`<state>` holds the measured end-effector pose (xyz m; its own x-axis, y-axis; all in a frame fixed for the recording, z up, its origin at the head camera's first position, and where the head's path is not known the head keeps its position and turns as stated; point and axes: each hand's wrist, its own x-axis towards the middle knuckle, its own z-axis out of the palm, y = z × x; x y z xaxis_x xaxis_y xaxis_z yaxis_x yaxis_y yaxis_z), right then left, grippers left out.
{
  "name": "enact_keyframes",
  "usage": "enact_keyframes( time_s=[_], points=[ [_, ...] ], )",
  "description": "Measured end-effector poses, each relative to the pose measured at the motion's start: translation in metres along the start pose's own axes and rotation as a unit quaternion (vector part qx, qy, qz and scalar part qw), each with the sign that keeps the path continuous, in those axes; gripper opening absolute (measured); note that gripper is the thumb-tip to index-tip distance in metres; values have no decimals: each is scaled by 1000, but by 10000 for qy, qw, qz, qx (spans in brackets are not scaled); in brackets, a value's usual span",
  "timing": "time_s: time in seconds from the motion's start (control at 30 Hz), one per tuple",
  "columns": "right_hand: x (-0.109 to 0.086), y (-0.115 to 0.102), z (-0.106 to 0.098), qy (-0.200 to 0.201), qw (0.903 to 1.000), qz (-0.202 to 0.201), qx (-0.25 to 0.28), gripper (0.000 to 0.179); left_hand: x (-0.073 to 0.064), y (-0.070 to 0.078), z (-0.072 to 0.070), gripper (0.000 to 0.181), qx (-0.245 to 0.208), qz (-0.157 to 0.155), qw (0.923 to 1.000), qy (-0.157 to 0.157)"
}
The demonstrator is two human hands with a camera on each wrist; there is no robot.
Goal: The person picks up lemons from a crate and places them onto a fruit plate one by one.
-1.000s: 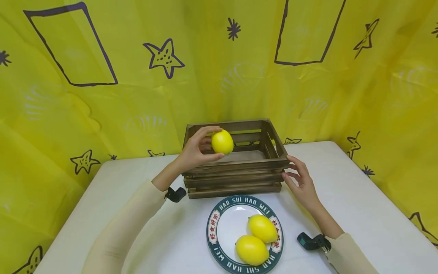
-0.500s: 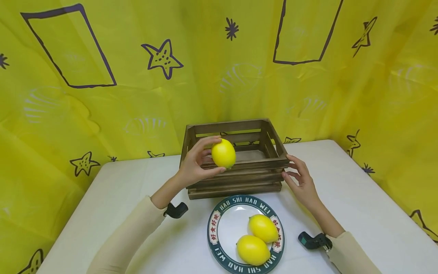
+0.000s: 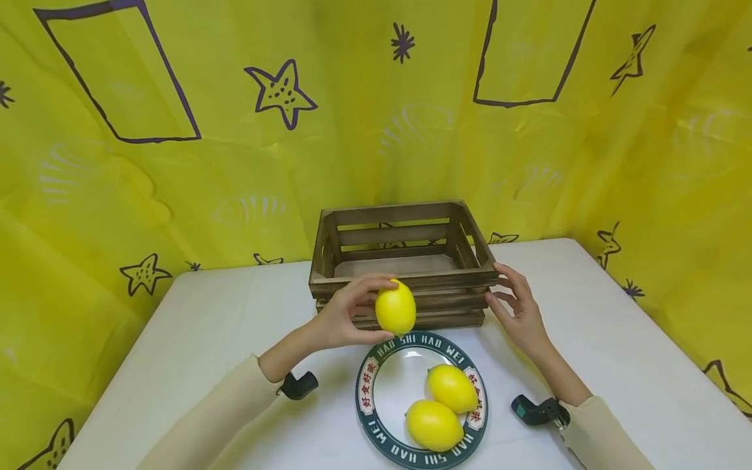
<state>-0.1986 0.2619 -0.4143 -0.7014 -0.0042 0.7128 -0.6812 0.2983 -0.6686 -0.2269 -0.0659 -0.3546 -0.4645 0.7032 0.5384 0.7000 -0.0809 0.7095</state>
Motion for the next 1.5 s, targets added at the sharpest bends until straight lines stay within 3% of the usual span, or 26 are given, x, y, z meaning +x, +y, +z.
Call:
enact_keyframes(
  time_s=[0.27,0.5,0.6,0.77,0.93,1.17,1.5],
  points=[
    [1,1,0,49,9999,-25,-94,68,-20,-13,14,67,-27,-725,9929,-943],
    [0,4,0,8,10000,27,-56,70,-34,-21,24,64,-249,-1301,9708,-1998],
    [1,3,0,-34,10000,-1,13,72,-36,-22,27,63,-318,-1563,9610,-2258],
    [2,4,-1,-2,10000,22,-49,73,-35,-21,29,64,-323,-1713,9551,-2394],
    [0,6,0,9,10000,26,33,72,-36,-21,30,64,-192,-1634,9529,-2548],
    [2,0,-2,14,9996,188,-195,68,-34,-18,32,65,627,-1307,9531,-2658],
    [1,-1,0,-41,9999,137,-80,69,-36,-17,31,67,598,-1524,9459,-2800]
  ],
)
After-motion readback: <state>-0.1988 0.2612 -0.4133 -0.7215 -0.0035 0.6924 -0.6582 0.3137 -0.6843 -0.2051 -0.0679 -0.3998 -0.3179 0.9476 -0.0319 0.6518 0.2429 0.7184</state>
